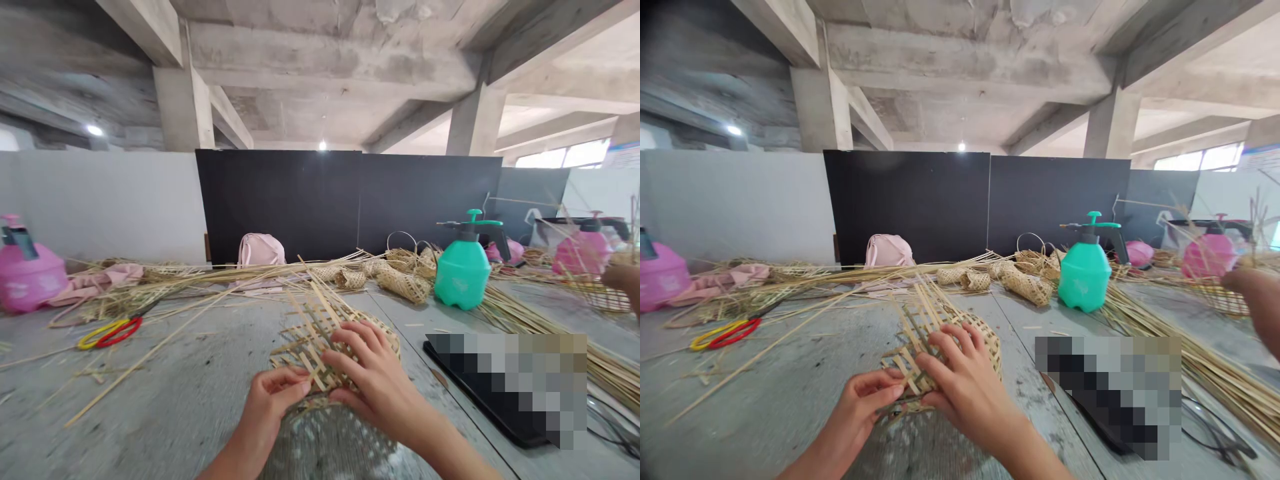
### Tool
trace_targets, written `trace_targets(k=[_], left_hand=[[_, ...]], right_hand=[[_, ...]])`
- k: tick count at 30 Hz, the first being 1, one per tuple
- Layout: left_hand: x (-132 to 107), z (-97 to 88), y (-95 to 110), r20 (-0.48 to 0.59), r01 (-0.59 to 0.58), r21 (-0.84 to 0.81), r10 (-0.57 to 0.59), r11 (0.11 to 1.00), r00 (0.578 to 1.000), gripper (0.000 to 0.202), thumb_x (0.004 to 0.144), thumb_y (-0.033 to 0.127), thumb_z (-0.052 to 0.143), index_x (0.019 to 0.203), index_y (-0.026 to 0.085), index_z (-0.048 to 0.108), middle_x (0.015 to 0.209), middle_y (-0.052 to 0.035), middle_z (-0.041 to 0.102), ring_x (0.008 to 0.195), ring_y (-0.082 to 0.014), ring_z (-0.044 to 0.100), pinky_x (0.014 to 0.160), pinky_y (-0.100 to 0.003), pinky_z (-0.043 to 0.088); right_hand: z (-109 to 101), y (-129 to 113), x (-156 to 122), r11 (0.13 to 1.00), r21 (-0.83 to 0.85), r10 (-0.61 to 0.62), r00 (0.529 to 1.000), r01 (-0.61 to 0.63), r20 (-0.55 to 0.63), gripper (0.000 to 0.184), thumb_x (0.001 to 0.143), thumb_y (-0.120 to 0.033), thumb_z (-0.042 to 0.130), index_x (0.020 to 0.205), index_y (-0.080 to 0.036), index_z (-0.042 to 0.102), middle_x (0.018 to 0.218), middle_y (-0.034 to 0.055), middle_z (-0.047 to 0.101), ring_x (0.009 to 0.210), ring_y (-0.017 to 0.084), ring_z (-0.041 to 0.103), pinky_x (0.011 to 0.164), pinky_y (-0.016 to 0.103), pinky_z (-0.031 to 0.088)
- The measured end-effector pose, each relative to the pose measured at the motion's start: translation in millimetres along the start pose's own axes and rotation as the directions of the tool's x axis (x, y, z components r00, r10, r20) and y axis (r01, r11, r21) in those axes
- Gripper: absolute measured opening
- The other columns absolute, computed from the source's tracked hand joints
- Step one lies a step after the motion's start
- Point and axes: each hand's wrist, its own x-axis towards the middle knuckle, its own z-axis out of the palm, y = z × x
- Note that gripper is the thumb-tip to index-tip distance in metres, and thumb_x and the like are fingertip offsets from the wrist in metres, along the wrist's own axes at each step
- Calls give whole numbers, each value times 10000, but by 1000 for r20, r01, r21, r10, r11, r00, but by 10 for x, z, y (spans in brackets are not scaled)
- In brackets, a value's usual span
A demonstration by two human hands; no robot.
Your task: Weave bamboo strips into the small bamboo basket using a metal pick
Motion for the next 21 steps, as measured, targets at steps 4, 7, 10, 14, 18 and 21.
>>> trace_targets(k=[4,7,10,14,18,21], left_hand=[[7,-12,8,34,-80,52,78,995,996,83,480,196,741,454,170,666,646,-14,659,670,-164,598,660,-234,469],[22,-15,-1,52,-121,81,117,989,992,89,506,215,737,469,175,667,649,-19,668,675,-171,603,664,-239,472],[70,-43,-4,57,-160,113,155,981,986,76,518,232,737,506,178,685,662,-29,681,682,-178,608,662,-243,476],[166,-143,39,60,-203,187,195,961,979,86,535,251,727,557,169,709,713,-51,696,710,-188,610,661,-242,471],[236,-239,117,72,-220,260,208,940,975,103,558,267,708,567,165,701,672,-41,688,670,-173,595,636,-237,452],[264,-268,161,191,-199,383,133,902,973,135,593,285,683,589,150,695,631,-44,681,628,-169,584,599,-239,431]], right_hand=[[31,-9,0,999,25,29,999,-28,-37,336,790,-359,574,1109,-271,518,1154,65,520,1122,269,408,959,501,285],[16,-24,9,996,66,71,993,-65,-92,407,759,-347,600,1140,-249,494,1170,93,503,1103,270,437,938,484,317],[-9,13,3,986,101,150,964,-130,-221,342,793,-311,554,1118,-221,495,1133,110,524,1050,256,483,867,438,384],[-37,168,-35,952,110,305,870,-284,-388,113,844,-234,466,894,-193,559,880,68,622,830,201,575,731,337,420],[-93,386,-95,861,108,495,773,-497,-397,182,842,-287,442,797,-190,590,640,16,632,590,160,582,623,279,397],[-149,578,-156,737,31,670,722,-676,-173,225,845,-305,410,881,-200,605,688,23,666,633,169,608,601,260,387]])
